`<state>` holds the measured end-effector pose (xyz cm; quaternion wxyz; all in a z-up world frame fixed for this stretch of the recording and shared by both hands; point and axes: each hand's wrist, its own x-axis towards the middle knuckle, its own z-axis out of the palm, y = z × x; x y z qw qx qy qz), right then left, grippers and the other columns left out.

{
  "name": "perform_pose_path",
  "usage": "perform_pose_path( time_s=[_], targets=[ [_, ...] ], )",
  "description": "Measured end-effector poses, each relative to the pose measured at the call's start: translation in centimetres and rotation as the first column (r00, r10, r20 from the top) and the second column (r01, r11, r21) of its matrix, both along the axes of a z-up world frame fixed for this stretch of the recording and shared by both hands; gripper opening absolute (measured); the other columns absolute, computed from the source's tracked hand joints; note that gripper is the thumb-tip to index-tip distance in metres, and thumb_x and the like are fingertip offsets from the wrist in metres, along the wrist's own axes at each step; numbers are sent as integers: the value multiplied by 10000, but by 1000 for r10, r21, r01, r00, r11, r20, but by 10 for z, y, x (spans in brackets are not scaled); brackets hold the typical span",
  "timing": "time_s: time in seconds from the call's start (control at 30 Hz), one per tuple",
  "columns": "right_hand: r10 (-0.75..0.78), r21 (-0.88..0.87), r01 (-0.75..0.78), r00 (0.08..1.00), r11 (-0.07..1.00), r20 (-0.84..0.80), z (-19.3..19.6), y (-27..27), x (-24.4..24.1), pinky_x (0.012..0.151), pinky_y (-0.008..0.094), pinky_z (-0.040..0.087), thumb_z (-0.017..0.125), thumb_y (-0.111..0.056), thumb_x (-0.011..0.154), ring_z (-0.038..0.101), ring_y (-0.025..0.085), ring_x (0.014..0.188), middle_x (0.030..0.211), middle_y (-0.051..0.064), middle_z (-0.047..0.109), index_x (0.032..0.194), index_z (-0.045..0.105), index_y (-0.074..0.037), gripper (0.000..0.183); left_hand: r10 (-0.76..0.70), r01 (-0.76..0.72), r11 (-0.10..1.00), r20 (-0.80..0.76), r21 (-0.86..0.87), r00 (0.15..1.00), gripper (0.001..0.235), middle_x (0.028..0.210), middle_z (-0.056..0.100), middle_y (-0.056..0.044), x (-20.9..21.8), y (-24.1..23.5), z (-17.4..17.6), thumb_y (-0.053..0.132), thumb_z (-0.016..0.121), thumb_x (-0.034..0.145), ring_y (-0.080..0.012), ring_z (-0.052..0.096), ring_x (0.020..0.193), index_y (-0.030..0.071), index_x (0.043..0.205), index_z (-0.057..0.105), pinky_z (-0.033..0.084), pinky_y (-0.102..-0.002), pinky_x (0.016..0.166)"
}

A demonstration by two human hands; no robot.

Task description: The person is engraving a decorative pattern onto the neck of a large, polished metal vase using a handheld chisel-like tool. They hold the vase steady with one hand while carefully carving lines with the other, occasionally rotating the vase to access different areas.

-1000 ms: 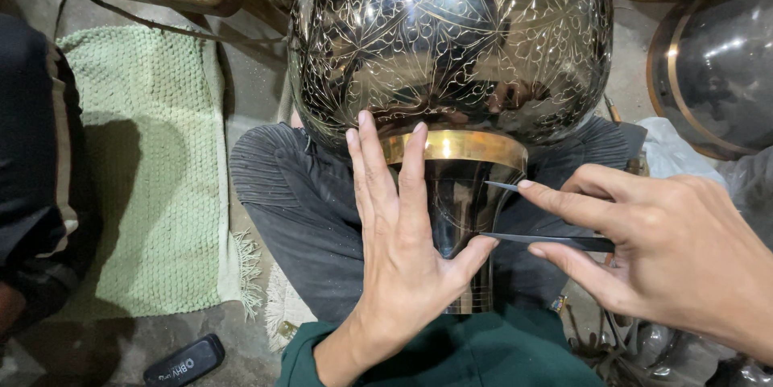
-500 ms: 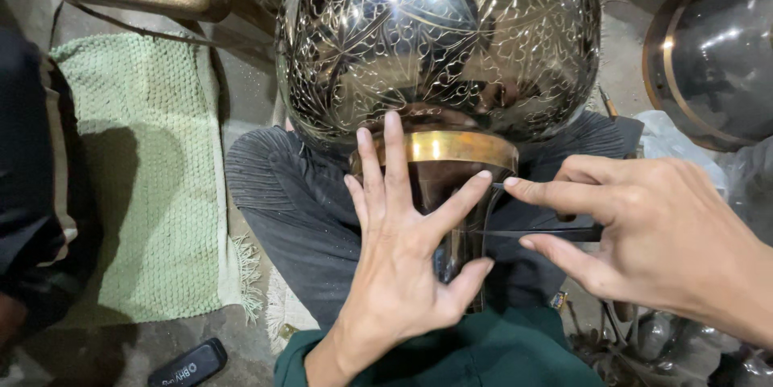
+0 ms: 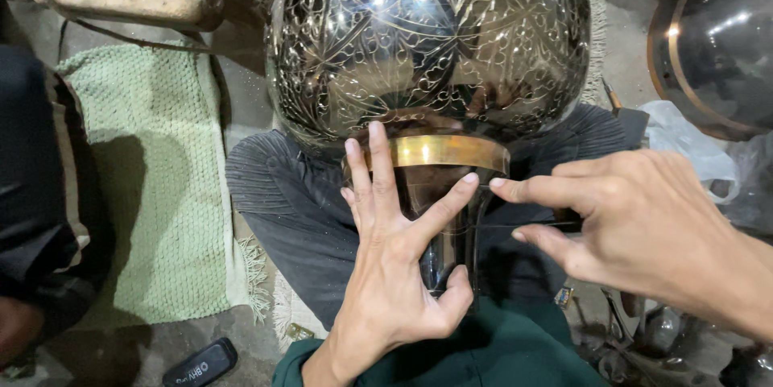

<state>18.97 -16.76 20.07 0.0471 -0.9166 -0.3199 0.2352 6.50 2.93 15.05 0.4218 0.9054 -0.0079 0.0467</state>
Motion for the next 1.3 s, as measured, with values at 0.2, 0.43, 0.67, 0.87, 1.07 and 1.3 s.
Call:
perform_pose_path(
  time_s=[0.2,0.43,0.67,0.87,1.07,1.3],
  targets=[
    [31,-40,-31,999,999,-16,0,1,4,434,440,436,868,-492,707,616,253,442,675,-33,689,1230,757,-430,538,6,-6,1000,-4,0,1000,815,1707,-28,-340,2,-1,-1,234,746,623,-638,-114,1567,272,1431,640,100,-859,1117],
    [128,-36,-126,990,991,57,-2,-2,6,386,438,415,841,-461,725,606,250,424,670,-41,665,1235,758,-437,518,10,-10,1000,-4,5,1000,809,1710,-31,-339,3,-4,-1,221,736,631,-635,-118,1570,269,1433,645,91,-857,1129],
    [171,19,-175,976,984,132,-5,-3,3,359,445,417,809,-369,743,622,249,426,666,-41,653,1220,769,-402,480,8,-8,1000,-2,11,1000,809,1703,-34,-347,4,-6,-3,223,746,638,-644,-119,1562,263,1439,637,97,-850,1130],
    [230,96,-258,945,961,232,-7,-7,1,344,444,435,798,-292,697,626,273,425,672,-6,649,1228,778,-335,533,6,-6,1000,8,8,1000,803,1699,-45,-363,5,-7,-4,224,750,641,-654,-111,1560,258,1435,634,104,-834,1146],
    [318,22,-332,919,943,234,-10,-12,2,357,426,477,797,-270,634,647,261,443,749,20,671,1317,738,-331,688,7,-7,1000,23,11,1000,793,1698,-49,-371,5,-8,-5,214,741,657,-652,-105,1568,256,1441,631,91,-813,1183],
    [332,39,-352,910,935,249,-12,-14,-2,370,414,492,789,-259,656,646,255,442,786,34,682,1355,713,-296,704,10,-10,1000,16,0,1000,785,1698,-41,-376,5,-9,-5,208,733,651,-653,-112,1565,236,1430,646,74,-810,1184]
  ],
)
